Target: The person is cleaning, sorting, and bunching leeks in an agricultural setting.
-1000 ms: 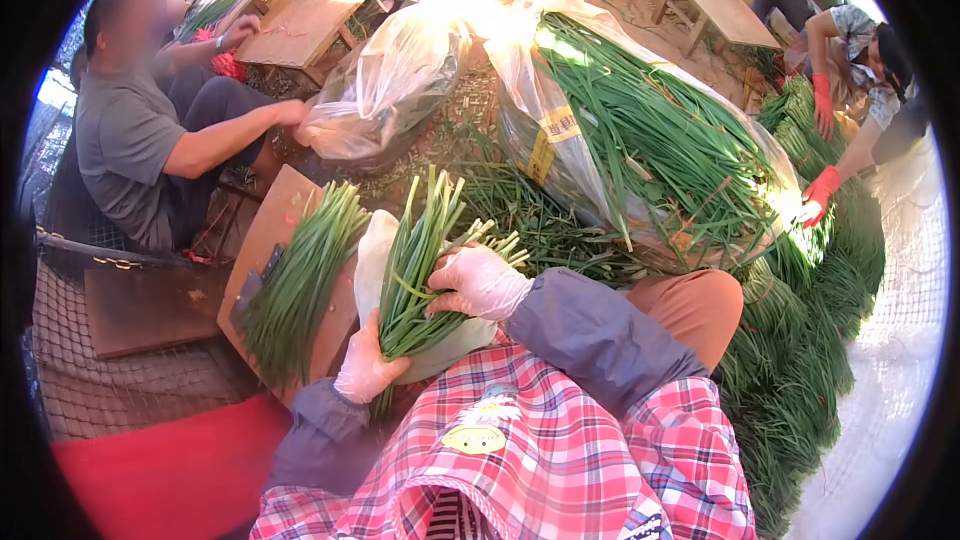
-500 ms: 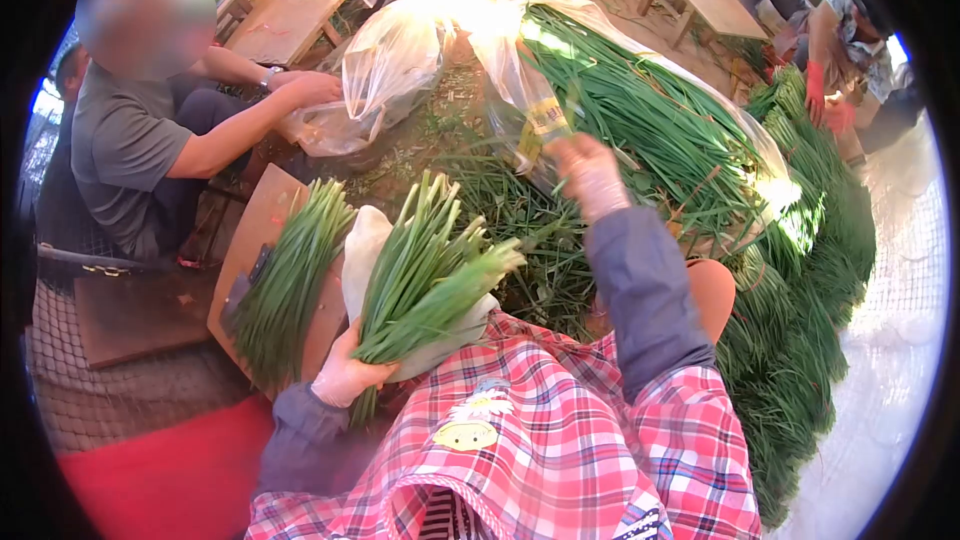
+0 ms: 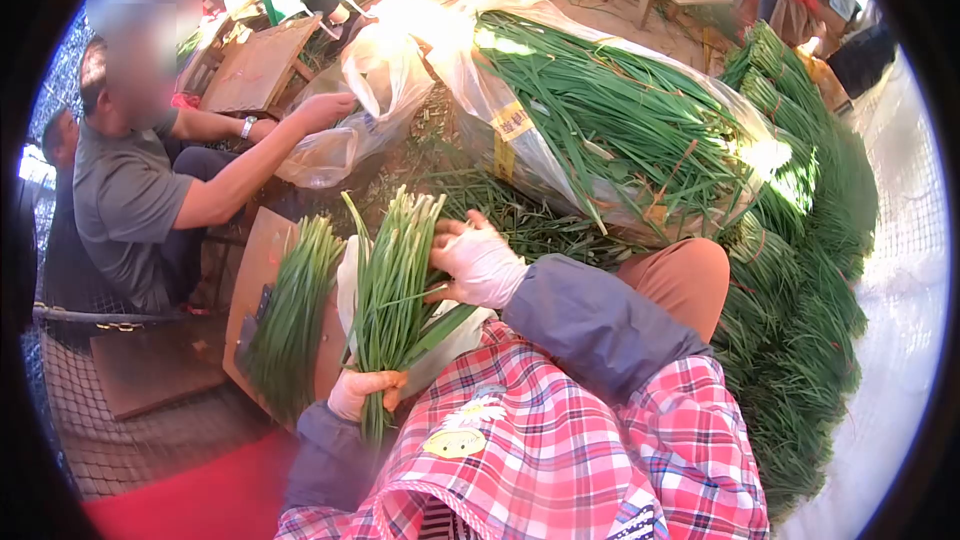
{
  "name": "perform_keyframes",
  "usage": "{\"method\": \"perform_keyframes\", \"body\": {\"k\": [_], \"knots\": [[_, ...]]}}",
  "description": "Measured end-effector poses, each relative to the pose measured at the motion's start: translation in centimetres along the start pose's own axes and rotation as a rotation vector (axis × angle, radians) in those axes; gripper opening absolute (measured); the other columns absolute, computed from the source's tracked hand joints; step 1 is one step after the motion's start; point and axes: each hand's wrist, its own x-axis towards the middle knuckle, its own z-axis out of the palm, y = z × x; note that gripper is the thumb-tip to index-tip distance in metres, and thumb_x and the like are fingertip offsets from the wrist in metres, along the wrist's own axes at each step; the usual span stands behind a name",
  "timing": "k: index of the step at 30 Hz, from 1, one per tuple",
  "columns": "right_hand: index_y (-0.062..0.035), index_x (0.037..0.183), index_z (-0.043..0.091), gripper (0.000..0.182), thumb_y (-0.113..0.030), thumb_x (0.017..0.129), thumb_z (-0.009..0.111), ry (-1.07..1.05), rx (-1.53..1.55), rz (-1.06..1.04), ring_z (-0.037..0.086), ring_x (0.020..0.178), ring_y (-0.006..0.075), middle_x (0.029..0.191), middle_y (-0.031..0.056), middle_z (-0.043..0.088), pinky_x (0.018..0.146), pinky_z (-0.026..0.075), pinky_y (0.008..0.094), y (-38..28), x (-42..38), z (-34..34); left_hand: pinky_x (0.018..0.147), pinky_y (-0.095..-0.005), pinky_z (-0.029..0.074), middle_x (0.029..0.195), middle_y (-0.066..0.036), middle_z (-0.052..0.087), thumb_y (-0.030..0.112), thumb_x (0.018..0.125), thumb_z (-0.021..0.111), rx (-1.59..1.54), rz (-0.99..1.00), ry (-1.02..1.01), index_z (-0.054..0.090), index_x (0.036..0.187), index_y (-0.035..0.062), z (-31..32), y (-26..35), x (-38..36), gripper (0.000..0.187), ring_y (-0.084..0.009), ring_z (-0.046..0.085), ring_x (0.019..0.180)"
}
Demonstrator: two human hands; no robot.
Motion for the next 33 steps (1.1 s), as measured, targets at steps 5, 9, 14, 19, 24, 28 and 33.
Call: {"method": "perform_keyframes", "body": {"k": [5,9,14,19,24,28,33], "knots": [[-0.0119,0.096,0.062,0.021,-0.020,0.077,0.061,-0.165,0.108,0.096,0.062,0.072,0.0276,0.069,0.0048,0.060,0.072,0.048,0.0398,2.0,0.3,0.0,0.042,-0.0263,0.042,0.070,-0.012,0.058,0.005,0.070,0.065,-0.011,-0.041,-0.064,0.055,0.098,-0.0028,-0.3,-0.4,-0.8,0.031,-0.0168,0.052,0.045],[-0.0025,0.091,0.060,0.020,-0.019,0.084,0.050,-0.073,-0.031,0.461,0.064,0.070,0.0347,0.079,0.0207,0.063,0.063,0.051,0.0411,7.8,0.0,-1.3,0.044,-0.0267,0.040,0.070,-0.012,0.058,0.007,0.070,0.065,0.002,-0.045,-0.116,0.056,0.096,-0.0030,0.0,-0.4,-1.9,0.030,-0.0167,0.052,0.047],[-0.0128,0.115,0.055,0.043,-0.034,0.079,0.062,-0.516,-0.227,0.650,0.061,0.086,0.0370,0.090,0.0199,0.063,0.075,0.047,0.0427,16.3,-3.4,-1.7,0.046,-0.0273,0.041,0.072,-0.012,0.059,0.006,0.071,0.063,0.029,-0.064,-0.119,0.056,0.099,-0.0026,-2.2,-1.1,-3.1,0.030,-0.0170,0.052,0.048],[-0.0107,0.133,0.039,0.073,-0.037,0.072,0.069,-0.034,0.367,0.160,0.060,0.095,0.0320,0.101,0.0160,0.064,0.082,0.046,0.0383,9.1,-0.6,-4.2,0.046,-0.0264,0.042,0.071,-0.012,0.059,0.004,0.070,0.065,0.172,-0.046,0.013,0.055,0.099,-0.0026,-0.4,0.3,-2.6,0.032,-0.0163,0.054,0.050],[-0.0098,0.091,0.067,0.017,-0.020,0.081,0.057,-0.278,0.268,0.381,0.062,0.083,0.0282,0.086,0.0100,0.066,0.076,0.048,0.0347,6.2,-0.1,-1.2,0.047,-0.0274,0.040,0.073,-0.012,0.059,0.007,0.067,0.068,0.094,-0.007,-0.129,0.055,0.102,-0.0030,-1.0,0.1,-2.4,0.038,-0.0163,0.052,0.049],[-0.0076,0.117,0.056,0.038,-0.016,0.080,0.061,-0.073,0.867,0.837,0.058,0.101,0.0209,0.104,0.0138,0.063,0.089,0.044,0.0317,10.3,-1.1,-4.6,0.046,-0.0283,0.040,0.069,-0.013,0.058,0.009,0.070,0.066,-0.006,-0.021,-0.108,0.056,0.097,-0.0050,-1.8,-0.8,-3.2,0.032,-0.0173,0.051,0.048],[-0.0062,0.127,0.050,0.050,-0.012,0.080,0.065,-0.362,0.959,0.299,0.053,0.109,0.0160,0.113,0.0096,0.061,0.095,0.040,0.0313,4.2,-2.2,-0.8,0.046,-0.0281,0.040,0.069,-0.013,0.059,0.008,0.069,0.067,-0.021,-0.060,-0.209,0.057,0.094,-0.0045,-3.1,-1.0,-1.8,0.030,-0.0172,0.052,0.049]]}}
